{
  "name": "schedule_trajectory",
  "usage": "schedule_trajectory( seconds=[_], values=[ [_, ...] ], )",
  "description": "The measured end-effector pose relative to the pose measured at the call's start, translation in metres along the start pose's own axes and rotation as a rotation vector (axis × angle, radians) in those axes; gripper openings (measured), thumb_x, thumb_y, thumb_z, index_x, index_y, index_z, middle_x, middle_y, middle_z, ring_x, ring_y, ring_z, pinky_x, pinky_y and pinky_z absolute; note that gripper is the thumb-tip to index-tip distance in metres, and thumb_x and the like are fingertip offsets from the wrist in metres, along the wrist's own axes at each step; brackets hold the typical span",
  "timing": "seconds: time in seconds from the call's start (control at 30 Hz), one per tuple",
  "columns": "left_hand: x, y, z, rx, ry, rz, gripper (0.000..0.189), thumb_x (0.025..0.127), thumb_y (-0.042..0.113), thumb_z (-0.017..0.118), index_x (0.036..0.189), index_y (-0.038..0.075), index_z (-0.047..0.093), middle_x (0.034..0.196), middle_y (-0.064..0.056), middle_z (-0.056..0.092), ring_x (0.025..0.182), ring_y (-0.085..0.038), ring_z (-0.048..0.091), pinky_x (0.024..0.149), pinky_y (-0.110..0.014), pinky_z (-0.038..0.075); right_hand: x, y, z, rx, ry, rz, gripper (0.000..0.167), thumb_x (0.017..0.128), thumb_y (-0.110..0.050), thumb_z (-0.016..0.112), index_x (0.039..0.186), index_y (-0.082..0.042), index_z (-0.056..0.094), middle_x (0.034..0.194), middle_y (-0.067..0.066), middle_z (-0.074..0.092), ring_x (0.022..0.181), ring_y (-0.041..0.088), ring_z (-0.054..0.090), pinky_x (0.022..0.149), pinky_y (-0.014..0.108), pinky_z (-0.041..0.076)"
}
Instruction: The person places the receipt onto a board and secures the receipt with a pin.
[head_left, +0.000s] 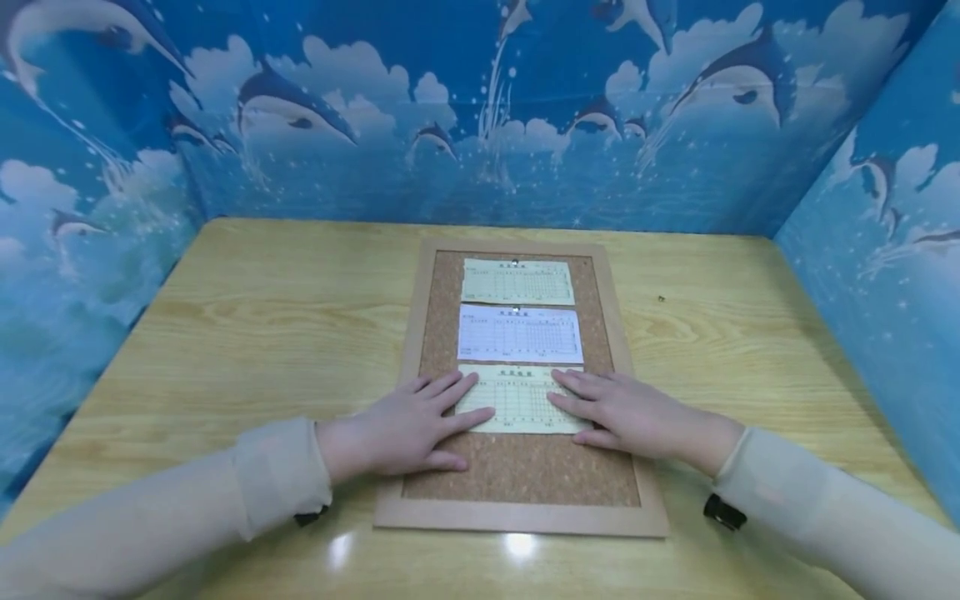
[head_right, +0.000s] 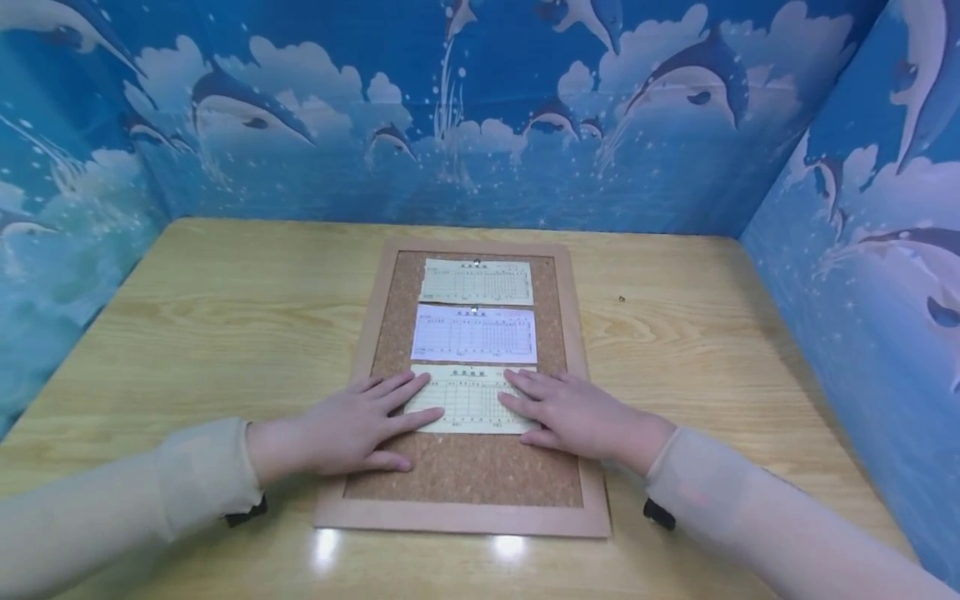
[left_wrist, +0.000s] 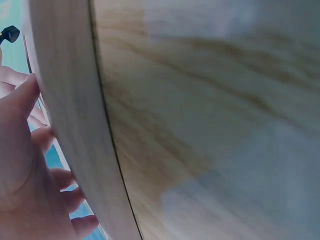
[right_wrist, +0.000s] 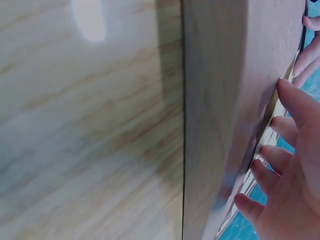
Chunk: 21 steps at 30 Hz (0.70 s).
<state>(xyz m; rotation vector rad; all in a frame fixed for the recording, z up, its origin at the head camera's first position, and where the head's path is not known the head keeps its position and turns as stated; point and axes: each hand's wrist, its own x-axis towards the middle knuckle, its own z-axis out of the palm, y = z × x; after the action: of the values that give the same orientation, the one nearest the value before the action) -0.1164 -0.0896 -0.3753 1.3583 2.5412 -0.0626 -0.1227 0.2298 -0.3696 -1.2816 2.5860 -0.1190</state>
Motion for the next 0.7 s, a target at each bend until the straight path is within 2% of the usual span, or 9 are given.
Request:
schedule_trajectory(
  seconds=[0.37,0.53,0.7],
  values=[
    [-0.004,-0.002,0.0,0.023,-0.029,0.001,0.07,0.09,0.068,0.026,0.15,0.032,0.014,0.155,-0.013,0.002,0.141,-0.03,0.006,0.107,-0.054,0.016,0.0,-0.002,-0.005,0.011,0.003,0.001,0.062,0.092,-0.047,0.051,0.142,-0.012,0.04,0.149,0.015,0.028,0.132,0.033,0.032,0.1,0.053,0.033],
    [-0.003,-0.002,-0.001,0.052,-0.047,-0.002,0.071,0.09,0.068,0.024,0.15,0.033,0.012,0.155,-0.012,-0.001,0.141,-0.03,0.004,0.108,-0.054,0.016,-0.001,0.002,-0.007,0.064,0.028,0.023,0.062,0.092,-0.047,0.052,0.141,-0.011,0.041,0.148,0.014,0.031,0.131,0.033,0.035,0.1,0.05,0.034],
    [-0.003,-0.002,0.002,0.047,-0.053,0.014,0.07,0.091,0.068,0.023,0.15,0.032,0.012,0.155,-0.013,-0.001,0.141,-0.03,0.004,0.107,-0.054,0.017,-0.004,0.013,-0.007,0.14,0.096,0.099,0.066,0.09,-0.046,0.056,0.144,-0.012,0.037,0.147,0.011,0.033,0.126,0.033,0.041,0.097,0.048,0.039]
  ],
)
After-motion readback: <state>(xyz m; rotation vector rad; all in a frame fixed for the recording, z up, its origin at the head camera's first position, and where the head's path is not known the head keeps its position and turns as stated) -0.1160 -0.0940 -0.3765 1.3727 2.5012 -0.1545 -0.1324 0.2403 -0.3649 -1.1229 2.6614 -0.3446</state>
